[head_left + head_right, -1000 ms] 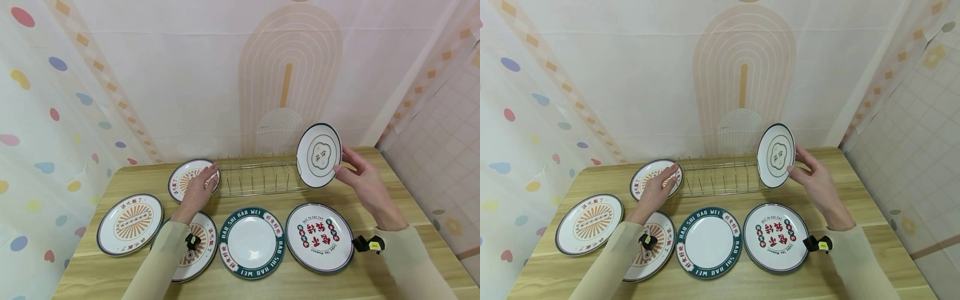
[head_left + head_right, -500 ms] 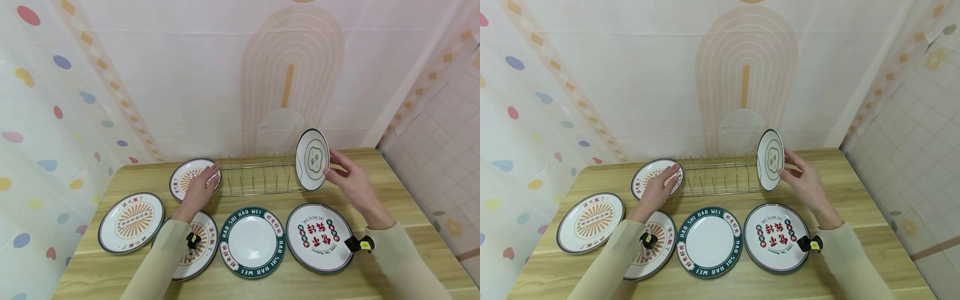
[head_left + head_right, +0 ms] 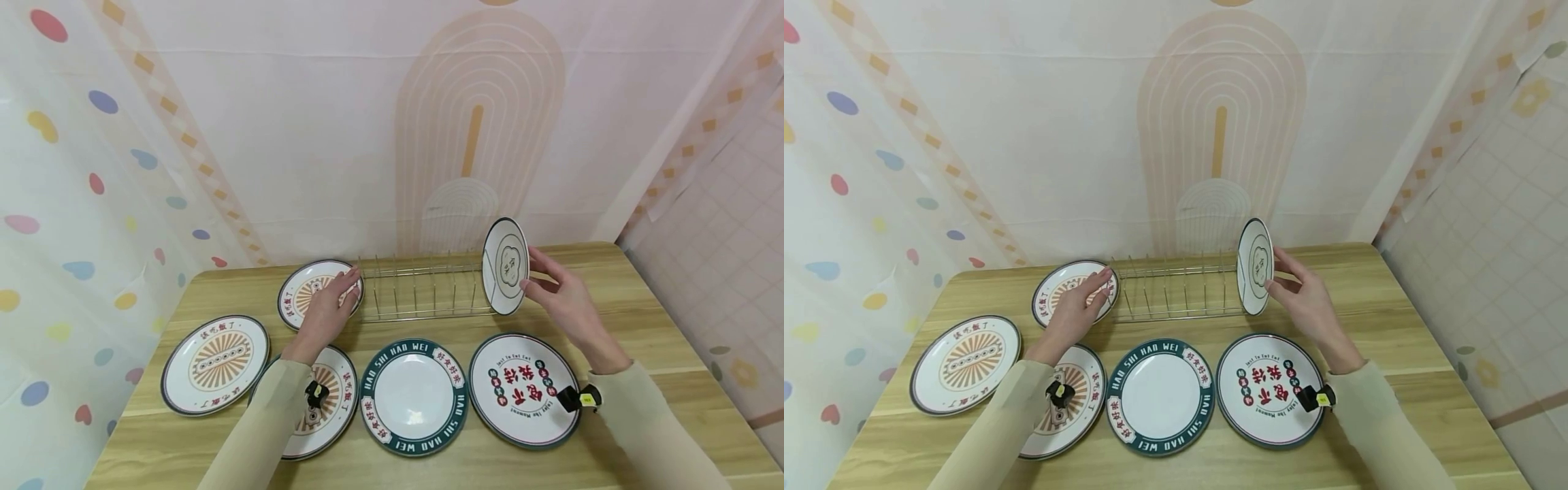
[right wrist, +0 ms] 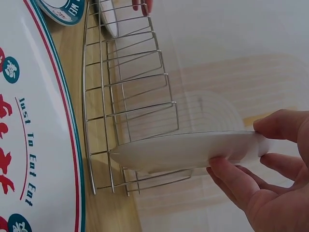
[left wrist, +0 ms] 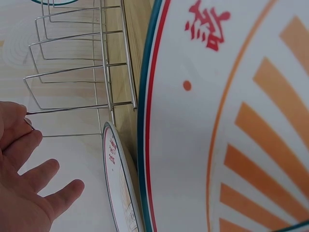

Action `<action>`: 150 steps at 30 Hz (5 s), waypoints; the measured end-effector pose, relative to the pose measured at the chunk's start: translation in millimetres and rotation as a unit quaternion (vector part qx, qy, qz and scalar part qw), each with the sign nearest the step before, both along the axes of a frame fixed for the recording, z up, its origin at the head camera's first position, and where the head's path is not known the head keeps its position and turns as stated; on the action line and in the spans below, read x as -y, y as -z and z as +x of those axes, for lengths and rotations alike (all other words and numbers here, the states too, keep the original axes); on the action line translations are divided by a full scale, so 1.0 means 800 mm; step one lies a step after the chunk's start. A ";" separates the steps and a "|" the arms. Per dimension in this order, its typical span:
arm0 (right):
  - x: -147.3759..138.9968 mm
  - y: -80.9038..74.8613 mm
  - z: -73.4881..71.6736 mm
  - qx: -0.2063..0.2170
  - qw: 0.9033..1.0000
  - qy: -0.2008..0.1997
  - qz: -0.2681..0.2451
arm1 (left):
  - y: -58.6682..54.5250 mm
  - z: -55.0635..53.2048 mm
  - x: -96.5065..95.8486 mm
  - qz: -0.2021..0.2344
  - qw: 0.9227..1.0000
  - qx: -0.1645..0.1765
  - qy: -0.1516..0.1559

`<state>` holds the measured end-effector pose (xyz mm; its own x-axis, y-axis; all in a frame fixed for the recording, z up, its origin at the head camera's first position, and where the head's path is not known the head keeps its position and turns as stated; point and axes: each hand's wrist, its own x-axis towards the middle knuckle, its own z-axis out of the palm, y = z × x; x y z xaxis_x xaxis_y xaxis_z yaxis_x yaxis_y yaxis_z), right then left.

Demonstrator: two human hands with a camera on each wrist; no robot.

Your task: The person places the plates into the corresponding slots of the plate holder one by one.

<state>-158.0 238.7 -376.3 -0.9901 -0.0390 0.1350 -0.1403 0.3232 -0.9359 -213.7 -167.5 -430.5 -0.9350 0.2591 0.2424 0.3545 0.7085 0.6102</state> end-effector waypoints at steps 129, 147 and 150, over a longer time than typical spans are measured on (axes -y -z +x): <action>-0.112 0.016 0.092 0.131 0.950 -0.257 -0.122 | 0.008 0.002 -0.004 0.013 1.000 0.003 -0.013; -0.072 -0.004 0.095 0.061 0.967 -0.150 -0.198 | 0.008 0.001 -0.004 0.017 1.000 0.005 -0.013; -0.063 -0.008 0.096 0.050 0.969 -0.130 -0.205 | 0.008 0.001 -0.004 0.016 1.000 0.005 -0.014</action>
<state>-81.3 289.2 -369.8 -0.9632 -0.2515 0.0954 -0.0689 -0.1122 -0.9913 -213.1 -164.0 -437.0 -0.9440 0.2249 0.2414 0.3288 0.6989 0.6351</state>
